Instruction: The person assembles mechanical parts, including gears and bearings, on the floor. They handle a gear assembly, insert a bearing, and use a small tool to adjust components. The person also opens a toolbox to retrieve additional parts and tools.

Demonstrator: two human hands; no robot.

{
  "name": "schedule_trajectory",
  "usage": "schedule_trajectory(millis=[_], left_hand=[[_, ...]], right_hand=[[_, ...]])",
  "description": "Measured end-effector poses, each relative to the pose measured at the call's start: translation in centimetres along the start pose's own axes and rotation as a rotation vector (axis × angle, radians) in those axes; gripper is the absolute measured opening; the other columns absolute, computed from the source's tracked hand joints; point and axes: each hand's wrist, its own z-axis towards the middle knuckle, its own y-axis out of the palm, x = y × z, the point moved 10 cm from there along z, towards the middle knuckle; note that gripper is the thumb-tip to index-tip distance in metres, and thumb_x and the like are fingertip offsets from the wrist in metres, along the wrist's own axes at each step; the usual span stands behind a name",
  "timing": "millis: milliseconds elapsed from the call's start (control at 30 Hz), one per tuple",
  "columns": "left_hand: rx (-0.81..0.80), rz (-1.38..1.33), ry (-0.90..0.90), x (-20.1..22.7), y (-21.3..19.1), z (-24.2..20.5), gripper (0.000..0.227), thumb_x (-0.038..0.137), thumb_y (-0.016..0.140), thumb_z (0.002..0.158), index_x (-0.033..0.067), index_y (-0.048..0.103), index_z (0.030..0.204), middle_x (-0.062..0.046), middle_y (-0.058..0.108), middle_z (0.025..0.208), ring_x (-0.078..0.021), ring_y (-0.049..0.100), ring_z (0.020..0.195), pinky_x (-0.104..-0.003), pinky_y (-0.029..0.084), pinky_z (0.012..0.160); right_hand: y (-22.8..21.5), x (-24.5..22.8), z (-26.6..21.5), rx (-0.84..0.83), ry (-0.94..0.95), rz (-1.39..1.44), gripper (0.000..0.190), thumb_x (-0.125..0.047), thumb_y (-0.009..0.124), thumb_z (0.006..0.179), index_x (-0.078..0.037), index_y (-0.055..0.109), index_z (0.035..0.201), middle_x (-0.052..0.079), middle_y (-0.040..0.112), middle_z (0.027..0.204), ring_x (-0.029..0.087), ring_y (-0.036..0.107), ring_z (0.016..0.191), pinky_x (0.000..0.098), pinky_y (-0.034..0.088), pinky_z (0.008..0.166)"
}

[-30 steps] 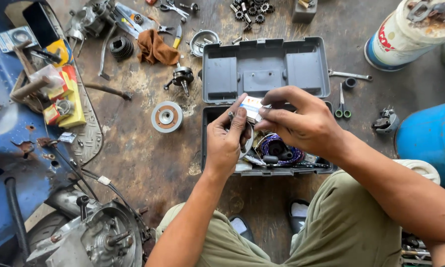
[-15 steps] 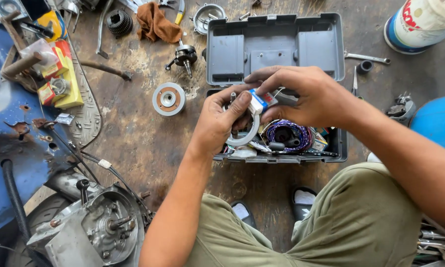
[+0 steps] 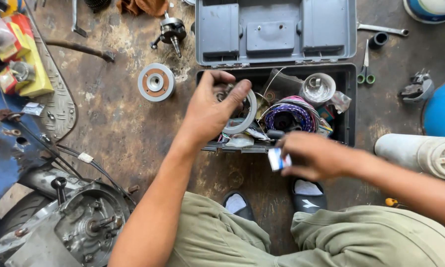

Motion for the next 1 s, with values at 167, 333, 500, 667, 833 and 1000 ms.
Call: schedule_trajectory(millis=[167, 333, 500, 667, 833, 1000], left_hand=[[0.019, 0.088, 0.005, -2.4, -1.3, 0.7, 0.038, 0.031, 0.075, 0.091, 0.0125, 0.056, 0.118, -0.005, 0.066, 0.091, -0.0121, 0.066, 0.072, -0.026, 0.055, 0.067], [-0.054, 0.065, -0.007, -2.8, -0.3, 0.7, 0.039, 0.014, 0.068, 0.088, 0.0121, 0.053, 0.124, -0.008, 0.069, 0.095, -0.0165, 0.069, 0.075, -0.030, 0.059, 0.067], [-0.100, 0.100, -0.039, -3.7, 0.9, 1.3, 0.044, 0.005, 0.061, 0.086, 0.0109, 0.051, 0.129, -0.010, 0.068, 0.096, -0.0173, 0.068, 0.073, -0.032, 0.057, 0.066], [-0.149, 0.145, -0.053, -3.4, 2.3, 1.7, 0.046, 0.008, 0.063, 0.087, 0.0140, 0.051, 0.130, -0.008, 0.071, 0.101, -0.0185, 0.071, 0.085, -0.035, 0.057, 0.072], [-0.190, 0.177, -0.018, -1.8, 3.7, 1.0, 0.052, 0.004, 0.065, 0.084, 0.0133, 0.049, 0.132, -0.010, 0.071, 0.105, -0.0221, 0.071, 0.095, -0.036, 0.058, 0.079], [-0.201, 0.295, 0.191, 0.6, 4.9, 0.2, 0.063, 0.000, 0.072, 0.078, 0.0108, 0.051, 0.136, -0.015, 0.072, 0.112, -0.0354, 0.071, 0.107, -0.044, 0.061, 0.085]], right_hand=[[15.8, 7.8, -7.5, -0.207, -0.066, -0.262, 0.025, -0.026, 0.071, 0.090, -0.011, 0.057, 0.105, 0.012, 0.062, 0.098, 0.037, 0.065, 0.089, 0.0489, 0.056, 0.070], [25.6, 19.9, -12.4, -0.339, 0.249, -0.365, 0.040, -0.012, 0.054, 0.094, -0.014, 0.054, 0.134, 0.018, 0.067, 0.114, 0.041, 0.072, 0.089, 0.0530, 0.060, 0.072], [23.6, 17.9, -11.7, -0.276, 0.238, -0.612, 0.038, -0.013, 0.053, 0.091, -0.022, 0.060, 0.127, 0.007, 0.070, 0.111, 0.028, 0.077, 0.080, 0.0391, 0.063, 0.064], [11.8, 6.6, -6.3, 0.063, -0.078, -0.416, 0.014, -0.020, 0.058, 0.091, -0.014, 0.063, 0.102, 0.006, 0.062, 0.089, 0.028, 0.068, 0.073, 0.0383, 0.057, 0.060], [0.5, 9.2, -4.2, 0.444, -0.007, -0.491, 0.017, -0.021, 0.075, 0.082, -0.015, 0.071, 0.097, 0.004, 0.065, 0.091, 0.027, 0.066, 0.083, 0.0392, 0.055, 0.074], [-6.4, 16.7, -0.7, 0.564, 0.356, -0.963, 0.042, -0.037, 0.088, 0.076, -0.013, 0.072, 0.105, 0.007, 0.048, 0.107, 0.031, 0.051, 0.098, 0.0413, 0.042, 0.076]])
